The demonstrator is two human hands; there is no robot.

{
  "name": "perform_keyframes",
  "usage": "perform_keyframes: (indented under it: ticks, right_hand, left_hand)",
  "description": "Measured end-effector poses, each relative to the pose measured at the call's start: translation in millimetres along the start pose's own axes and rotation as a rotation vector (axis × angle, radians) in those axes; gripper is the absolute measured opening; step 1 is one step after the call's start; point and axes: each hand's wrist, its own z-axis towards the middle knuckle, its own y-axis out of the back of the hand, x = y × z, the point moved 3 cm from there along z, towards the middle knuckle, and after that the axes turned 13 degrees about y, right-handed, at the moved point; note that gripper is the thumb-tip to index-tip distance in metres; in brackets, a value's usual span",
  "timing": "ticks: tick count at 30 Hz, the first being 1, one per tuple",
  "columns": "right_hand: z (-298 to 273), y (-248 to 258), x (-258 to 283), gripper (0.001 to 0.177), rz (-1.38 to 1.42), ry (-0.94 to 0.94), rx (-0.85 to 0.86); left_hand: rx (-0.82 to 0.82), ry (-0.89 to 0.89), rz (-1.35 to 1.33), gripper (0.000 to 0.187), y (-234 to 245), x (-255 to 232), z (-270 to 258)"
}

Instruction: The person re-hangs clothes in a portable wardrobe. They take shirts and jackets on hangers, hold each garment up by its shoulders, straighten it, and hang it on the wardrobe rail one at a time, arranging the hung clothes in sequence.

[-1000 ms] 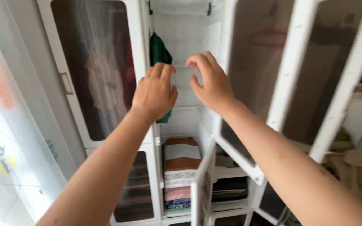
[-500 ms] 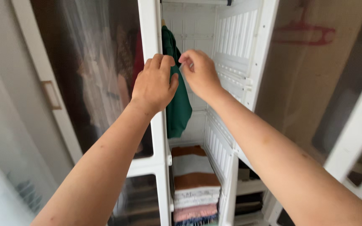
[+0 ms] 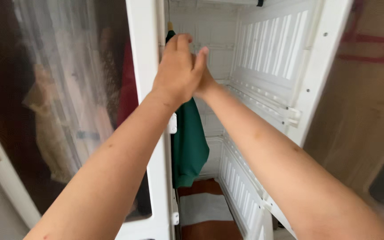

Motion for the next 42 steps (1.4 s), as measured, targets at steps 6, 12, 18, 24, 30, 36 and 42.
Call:
perform_keyframes:
  ticks: [6, 12, 18, 24, 30, 36, 42]
  right_hand:
    - [-9.2, -2.5, -66.8, 0.036, 0.139, -0.206, -0.088]
    - [10.0, 38.1, -45.8, 0.045, 0.145, -0.609, -0.115]
    - [24.5, 42.7, -15.7, 0.036, 0.079, -0.722, -0.083]
    - [19.7, 63.8, -8.3, 0.037, -0.193, -0.826, -0.152]
    - [-19.7, 88.6, 34.0, 0.033, -0.173, -0.933, -0.261]
    - [-70.0, 113.3, 121.8, 0.036, -0.082, -0.888, -0.25]
    - [-98.8, 154.4, 225.3, 0.042, 0.1, -0.725, -0.222]
  left_hand:
    - [0.13, 0.245, 0.083, 0.069, -36.6, 6.1, 34.7]
    - [0.141, 0.335, 0.312, 0.074, -53.3, 13.4, 63.9]
    - [0.105, 0.347, 0.131, 0.083, -55.8, 20.0, 68.9]
    - [0.167, 0.385, 0.124, 0.067, -58.9, 20.7, 74.8]
    - [0.072, 0.325, 0.161, 0.053, -76.9, 37.8, 77.0]
    - [0.007, 0.289, -0.123, 0.067, -90.4, 54.1, 63.8]
    - [0.001, -0.119, -0.232, 0.084, -54.3, 31.0, 25.4]
